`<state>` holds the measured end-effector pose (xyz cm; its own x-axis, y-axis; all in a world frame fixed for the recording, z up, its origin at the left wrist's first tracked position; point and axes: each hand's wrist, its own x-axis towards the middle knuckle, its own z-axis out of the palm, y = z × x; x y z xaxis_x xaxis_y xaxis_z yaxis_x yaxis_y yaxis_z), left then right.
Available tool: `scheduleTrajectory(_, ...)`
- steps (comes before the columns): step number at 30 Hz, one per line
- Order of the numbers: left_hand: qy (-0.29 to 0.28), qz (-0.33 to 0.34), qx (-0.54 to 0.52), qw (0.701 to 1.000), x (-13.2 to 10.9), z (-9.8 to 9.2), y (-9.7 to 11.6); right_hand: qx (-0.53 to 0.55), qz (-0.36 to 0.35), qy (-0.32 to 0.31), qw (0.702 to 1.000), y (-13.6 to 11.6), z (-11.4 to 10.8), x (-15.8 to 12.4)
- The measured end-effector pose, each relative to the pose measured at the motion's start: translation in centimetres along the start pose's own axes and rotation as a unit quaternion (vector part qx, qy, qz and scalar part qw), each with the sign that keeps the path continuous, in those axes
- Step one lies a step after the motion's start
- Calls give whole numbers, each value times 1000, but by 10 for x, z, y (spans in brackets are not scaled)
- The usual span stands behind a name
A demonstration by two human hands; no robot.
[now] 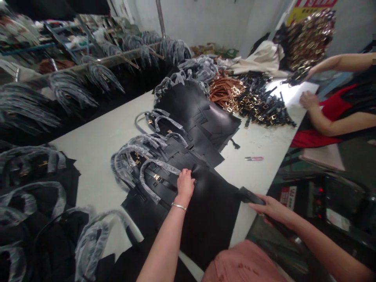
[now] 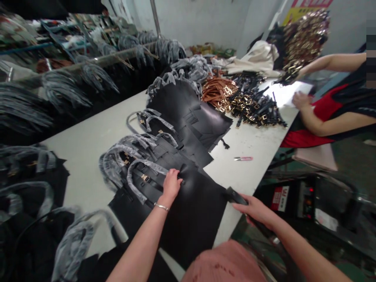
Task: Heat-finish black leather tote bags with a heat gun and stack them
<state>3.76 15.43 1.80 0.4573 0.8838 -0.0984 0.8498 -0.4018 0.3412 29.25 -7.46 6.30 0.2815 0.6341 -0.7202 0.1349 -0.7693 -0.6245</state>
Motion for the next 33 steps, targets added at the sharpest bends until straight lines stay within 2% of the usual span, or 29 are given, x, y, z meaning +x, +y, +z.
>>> scheduleTrajectory(4,-31,-20,21,999,4,-9,6,-43,-61,143,987,-21,5,21)
scheduleTrajectory(6,-55,-35,26,998,12,-13,10,-60,-100,161,980,-33,5,24)
scheduleTrajectory(9,-68,-59,26,996,28,-16,15,-68,-134,129,980,-49,10,23)
scheduleTrajectory(14,-77,-77,15,994,48,-15,14,-56,-146,72,985,-70,34,20)
scheduleTrajectory(18,-91,-44,0,995,40,-20,13,-50,-158,41,985,-80,48,24)
scheduleTrajectory(21,-102,1,-12,995,28,-30,14,-23,-170,40,984,-87,45,22)
scheduleTrajectory(24,-85,46,-37,995,18,-45,18,1,-188,83,979,-94,26,13)
scheduleTrajectory(27,17,125,-149,981,8,-76,27,-4,-195,178,965,-97,-10,-5)
scheduleTrajectory(30,115,204,-276,932,-11,-125,40,-21,-203,274,940,-95,-51,-27)
scheduleTrajectory(33,125,294,-344,883,-39,-171,49,-32,-170,343,923,-89,-84,-47)
